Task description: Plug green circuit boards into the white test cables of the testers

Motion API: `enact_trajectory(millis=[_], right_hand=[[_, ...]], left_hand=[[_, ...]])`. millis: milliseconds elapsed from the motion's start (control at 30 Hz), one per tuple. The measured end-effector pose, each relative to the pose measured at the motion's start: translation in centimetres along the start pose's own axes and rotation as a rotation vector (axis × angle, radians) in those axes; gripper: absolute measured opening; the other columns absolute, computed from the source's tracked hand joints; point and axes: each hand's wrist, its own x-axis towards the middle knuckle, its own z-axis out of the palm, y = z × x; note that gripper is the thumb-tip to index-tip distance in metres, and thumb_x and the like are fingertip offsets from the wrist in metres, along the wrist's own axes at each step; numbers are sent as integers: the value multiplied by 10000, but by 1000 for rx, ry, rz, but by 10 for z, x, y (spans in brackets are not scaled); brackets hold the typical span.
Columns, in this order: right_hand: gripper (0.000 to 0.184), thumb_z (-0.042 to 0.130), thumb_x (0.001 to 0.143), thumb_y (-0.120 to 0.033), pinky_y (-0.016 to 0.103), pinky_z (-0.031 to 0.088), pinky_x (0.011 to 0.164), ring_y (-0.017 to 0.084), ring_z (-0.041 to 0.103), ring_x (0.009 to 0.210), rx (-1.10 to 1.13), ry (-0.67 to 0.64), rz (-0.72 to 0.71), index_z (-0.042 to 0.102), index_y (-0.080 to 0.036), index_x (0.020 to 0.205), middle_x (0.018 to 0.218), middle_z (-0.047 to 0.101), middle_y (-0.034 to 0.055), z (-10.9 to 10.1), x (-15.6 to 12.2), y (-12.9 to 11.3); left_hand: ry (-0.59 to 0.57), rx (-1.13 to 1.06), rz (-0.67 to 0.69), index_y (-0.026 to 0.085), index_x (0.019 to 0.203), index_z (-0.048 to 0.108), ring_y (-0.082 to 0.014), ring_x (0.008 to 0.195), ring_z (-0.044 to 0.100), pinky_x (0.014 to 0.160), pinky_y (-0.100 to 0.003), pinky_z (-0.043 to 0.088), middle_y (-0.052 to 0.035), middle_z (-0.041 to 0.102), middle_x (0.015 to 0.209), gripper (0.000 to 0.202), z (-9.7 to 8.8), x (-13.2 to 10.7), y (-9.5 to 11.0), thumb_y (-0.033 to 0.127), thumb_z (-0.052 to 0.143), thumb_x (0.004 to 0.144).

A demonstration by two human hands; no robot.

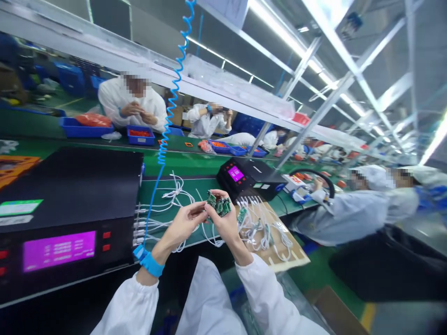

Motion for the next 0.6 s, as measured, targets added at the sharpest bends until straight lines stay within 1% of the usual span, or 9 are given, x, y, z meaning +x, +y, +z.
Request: enact_trajectory(millis=[67,167,233,300,367,400,433,500,600], right_hand=[[343,749,818,-285,330,516,928,199,639,983,-7,47,56,671,-240,1149,1089,691,37,-9,-14,-5],[357,731,776,-249,306,512,876,185,633,943,76,133,191,688,-234,1129,1101,700,27,-22,-35,-4],[374,749,732,-248,285,514,786,168,623,855,183,165,314,703,-232,1103,1008,707,7,-30,-50,0],[416,787,696,-270,272,506,673,159,613,763,300,160,462,704,-235,1102,893,697,-16,-39,-69,4],[476,850,660,-323,271,488,581,160,607,687,401,140,606,698,-239,1104,823,686,-34,-46,-91,9],[490,885,640,-356,272,481,560,158,601,661,435,142,659,701,-235,1078,799,683,-39,-50,-104,12],[490,917,623,-387,275,482,564,153,596,650,460,153,699,706,-226,1036,784,681,-42,-53,-118,16],[455,957,607,-428,276,489,630,137,593,670,500,192,748,715,-198,916,777,687,-35,-59,-148,23],[453,992,583,-434,277,481,731,124,612,716,639,221,854,728,-163,833,795,706,-16,-67,-195,37]], left_hand=[[-86,64,-62,133,1169,744,-240,1003,697,861,-338,572,-135,749,1133,575,8,-5,0,523,856,761],[-220,225,-189,144,1095,766,-206,858,697,854,-339,555,-99,760,1043,497,17,-11,0,521,820,774],[-303,341,-279,154,1017,766,-191,781,686,832,-328,545,-69,756,954,435,22,-15,-3,512,802,771],[-402,429,-362,163,951,743,-189,746,676,799,-316,541,-49,741,876,392,27,-19,-7,509,782,770],[-513,479,-432,175,956,719,-202,745,669,752,-308,542,-45,734,853,394,30,-25,-14,522,761,774],[-565,498,-465,183,989,714,-214,764,673,731,-305,542,-48,737,867,406,32,-28,-19,528,753,778],[-607,517,-496,194,1028,712,-229,799,679,715,-300,542,-52,742,895,416,33,-31,-24,529,748,783],[-694,583,-576,215,1085,714,-246,829,686,703,-295,538,-48,745,897,415,34,-38,-36,516,738,801],[-822,735,-658,225,1025,737,-239,767,668,694,-287,516,-39,734,817,379,36,-48,-60,550,697,835]])
